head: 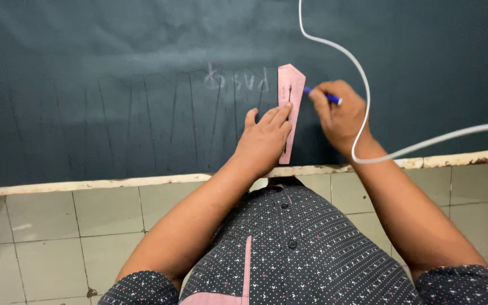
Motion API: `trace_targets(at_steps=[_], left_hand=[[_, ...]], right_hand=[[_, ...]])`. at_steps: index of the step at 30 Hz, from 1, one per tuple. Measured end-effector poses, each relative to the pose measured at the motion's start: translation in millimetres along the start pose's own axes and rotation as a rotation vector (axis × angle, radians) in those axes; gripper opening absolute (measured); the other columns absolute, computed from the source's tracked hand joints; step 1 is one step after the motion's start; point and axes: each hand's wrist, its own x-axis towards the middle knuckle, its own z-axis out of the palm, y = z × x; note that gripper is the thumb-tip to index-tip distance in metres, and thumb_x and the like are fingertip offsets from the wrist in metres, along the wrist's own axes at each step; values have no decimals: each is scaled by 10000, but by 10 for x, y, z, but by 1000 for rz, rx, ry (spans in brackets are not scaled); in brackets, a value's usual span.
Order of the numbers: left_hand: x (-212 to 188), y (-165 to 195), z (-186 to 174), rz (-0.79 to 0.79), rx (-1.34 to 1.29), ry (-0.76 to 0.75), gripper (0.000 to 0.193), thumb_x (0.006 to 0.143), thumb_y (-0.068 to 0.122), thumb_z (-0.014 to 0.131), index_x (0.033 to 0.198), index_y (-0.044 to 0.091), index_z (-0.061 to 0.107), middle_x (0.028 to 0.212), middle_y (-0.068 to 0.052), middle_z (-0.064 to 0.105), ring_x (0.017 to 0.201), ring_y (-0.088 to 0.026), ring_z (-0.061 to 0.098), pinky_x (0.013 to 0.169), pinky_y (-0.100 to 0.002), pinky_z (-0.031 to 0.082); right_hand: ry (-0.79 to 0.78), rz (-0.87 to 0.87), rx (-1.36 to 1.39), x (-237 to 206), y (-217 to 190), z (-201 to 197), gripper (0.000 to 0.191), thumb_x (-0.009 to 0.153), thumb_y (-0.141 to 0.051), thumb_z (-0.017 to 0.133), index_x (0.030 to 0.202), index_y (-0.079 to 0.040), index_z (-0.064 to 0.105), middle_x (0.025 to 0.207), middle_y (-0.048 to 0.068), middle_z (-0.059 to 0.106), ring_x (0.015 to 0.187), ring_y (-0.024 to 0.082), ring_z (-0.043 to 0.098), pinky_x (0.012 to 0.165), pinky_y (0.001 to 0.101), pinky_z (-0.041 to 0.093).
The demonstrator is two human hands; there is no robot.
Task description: The person holds a pink paper pattern template on dark fabric and traces along its edges and inner slots with a pen, repositioning the template along pre-drawn chalk lines to mark additional pattern outlines on the fabric.
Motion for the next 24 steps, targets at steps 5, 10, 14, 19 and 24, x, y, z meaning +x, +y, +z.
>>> trace_targets(at_steps=[5,10,14,19,24], left_hand=[[-18,-2,-23,27,-6,60,341,797,134,694,1128,97,621,1527,-83,473,1376,-226,475,1078,-631,339],[-15,-13,-49,30,-33,77,443,785,150,733,1207,91,614,1513,-62,488,1355,-218,490,1064,-622,356],[7,-21,-68,25,-63,86,538,783,168,755,1295,98,605,1502,-40,495,1340,-204,498,1055,-624,362],[52,-36,-128,19,-66,44,536,789,192,769,1300,111,628,1527,-37,467,1407,-246,423,1105,-673,291],[108,-57,-241,-88,-135,-42,565,714,285,833,1252,225,671,1562,-31,382,1503,-325,241,1153,-724,117]], right_hand=[[-195,-112,-8,-577,-319,-136,121,967,-110,728,992,-22,648,935,162,668,841,346,665,736,416,529],[-299,-145,109,-904,-537,-272,126,934,-97,727,963,-19,633,897,134,672,816,311,674,724,401,539],[-296,-92,127,-956,-562,-302,121,942,-91,716,989,-8,640,900,135,673,808,305,673,726,396,542],[-269,-59,137,-983,-567,-332,107,959,-88,707,988,-7,644,898,129,672,794,283,670,709,374,539],[-280,-53,139,-982,-591,-350,111,960,-95,710,974,-9,640,901,124,674,790,283,666,712,378,533]])
